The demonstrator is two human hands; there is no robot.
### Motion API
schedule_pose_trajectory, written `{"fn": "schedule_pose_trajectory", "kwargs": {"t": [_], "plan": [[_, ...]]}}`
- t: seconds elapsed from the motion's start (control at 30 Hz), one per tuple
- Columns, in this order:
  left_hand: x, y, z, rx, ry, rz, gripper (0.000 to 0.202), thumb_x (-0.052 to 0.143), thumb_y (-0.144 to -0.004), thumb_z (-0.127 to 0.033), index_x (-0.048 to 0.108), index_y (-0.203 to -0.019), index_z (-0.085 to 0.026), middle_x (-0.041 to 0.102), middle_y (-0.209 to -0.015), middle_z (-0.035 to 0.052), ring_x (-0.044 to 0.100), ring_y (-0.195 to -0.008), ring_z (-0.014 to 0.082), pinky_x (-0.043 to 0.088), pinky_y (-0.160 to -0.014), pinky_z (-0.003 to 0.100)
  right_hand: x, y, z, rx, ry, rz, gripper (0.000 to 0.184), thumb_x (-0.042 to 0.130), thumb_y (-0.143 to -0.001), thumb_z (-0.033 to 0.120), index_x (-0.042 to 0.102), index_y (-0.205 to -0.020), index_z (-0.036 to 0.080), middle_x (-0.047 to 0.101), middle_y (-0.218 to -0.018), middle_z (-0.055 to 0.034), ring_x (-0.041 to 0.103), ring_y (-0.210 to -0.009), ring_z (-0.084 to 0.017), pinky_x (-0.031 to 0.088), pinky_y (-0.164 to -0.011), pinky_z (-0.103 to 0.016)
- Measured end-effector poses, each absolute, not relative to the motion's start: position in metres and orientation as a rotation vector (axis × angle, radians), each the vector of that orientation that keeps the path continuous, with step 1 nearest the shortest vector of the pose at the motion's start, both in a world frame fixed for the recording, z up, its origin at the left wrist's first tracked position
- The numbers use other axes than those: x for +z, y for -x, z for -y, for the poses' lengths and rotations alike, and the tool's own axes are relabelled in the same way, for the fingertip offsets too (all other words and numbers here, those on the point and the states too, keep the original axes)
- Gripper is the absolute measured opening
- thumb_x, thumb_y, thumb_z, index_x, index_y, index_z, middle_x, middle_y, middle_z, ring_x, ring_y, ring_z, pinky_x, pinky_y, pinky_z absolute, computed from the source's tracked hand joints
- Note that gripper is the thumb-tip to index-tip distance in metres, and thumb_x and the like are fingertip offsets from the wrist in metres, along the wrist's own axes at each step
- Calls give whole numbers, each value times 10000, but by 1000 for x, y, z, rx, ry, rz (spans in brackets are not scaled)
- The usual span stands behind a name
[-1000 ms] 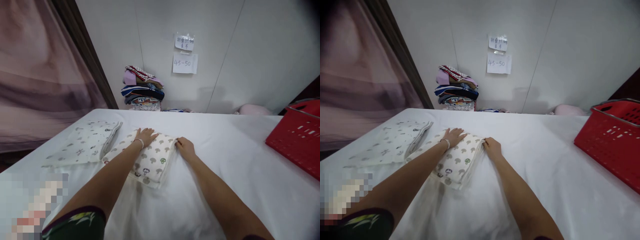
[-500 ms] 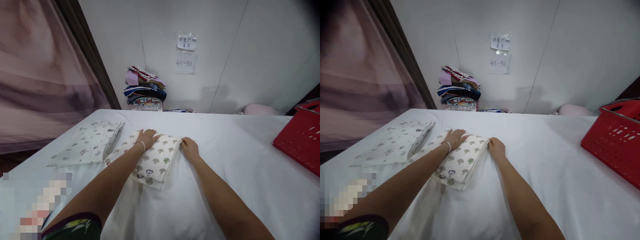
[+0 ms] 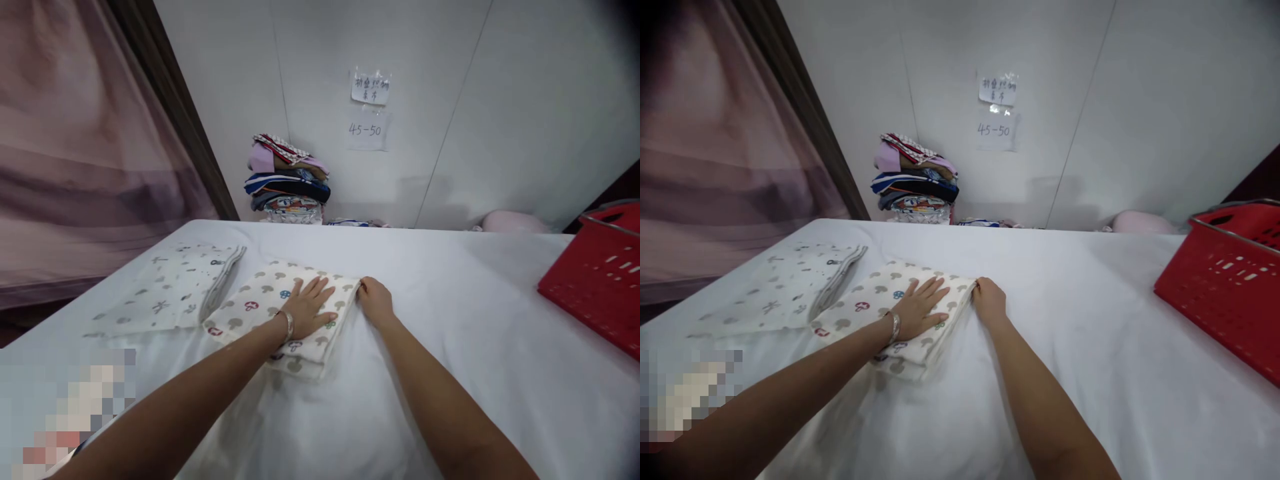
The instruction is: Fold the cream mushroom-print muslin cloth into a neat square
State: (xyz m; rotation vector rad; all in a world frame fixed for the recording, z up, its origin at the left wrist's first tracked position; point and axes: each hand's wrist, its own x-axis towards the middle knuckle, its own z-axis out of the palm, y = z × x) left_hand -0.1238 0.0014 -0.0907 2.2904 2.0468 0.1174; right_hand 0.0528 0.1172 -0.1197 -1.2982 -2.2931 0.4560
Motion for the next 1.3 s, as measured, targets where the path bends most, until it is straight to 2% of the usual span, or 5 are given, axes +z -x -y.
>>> {"fn": "schedule_pose_trajectory", "kwargs": {"t": [0.23,0.43,0.67,0.97,1.3], "plan": [[-74,114,2,94,-2202,-2026,658,319,-820,-617,315,-1366,-250,194,-1469,82,148,-1346,279,111,-1054,537,-121,-56,-116,472,1212,2194,346,435,-820,238,468,-1164,220,535,-1110,-43,485,-980,-168,358,-756,-258],[-85,95,31,147,-2376,-1834,654,270,-842,-607,242,-1394,-256,183,-1474,67,98,-1359,248,63,-1076,501,-117,-55,-116,467,1105,2382,294,403,-820,141,580,-1026,255,595,-1006,-18,482,-969,-162,353,-782,-250],[-71,96,32,177,-2248,-1869,606,261,-855,-589,316,-1363,-262,222,-1461,74,155,-1347,260,141,-1058,529,-116,-58,-111,504,1129,2323,357,382,-815,136,556,-1116,219,582,-1088,-44,485,-1024,-170,382,-842,-273],[-91,96,64,188,-2359,-1937,666,290,-826,-626,275,-1382,-260,278,-1442,74,173,-1343,254,82,-1081,500,-102,-45,-73,433,716,2582,458,382,-883,391,429,-1295,198,342,-1401,-72,218,-1315,-209,135,-1066,-452],[-82,91,84,255,-2359,-1927,603,308,-842,-591,350,-1344,-259,333,-1417,58,233,-1325,246,176,-1069,493,-100,-47,-59,508,909,2665,424,324,-914,396,414,-1298,240,300,-1424,-53,189,-1329,-200,108,-1050,-509]]}}
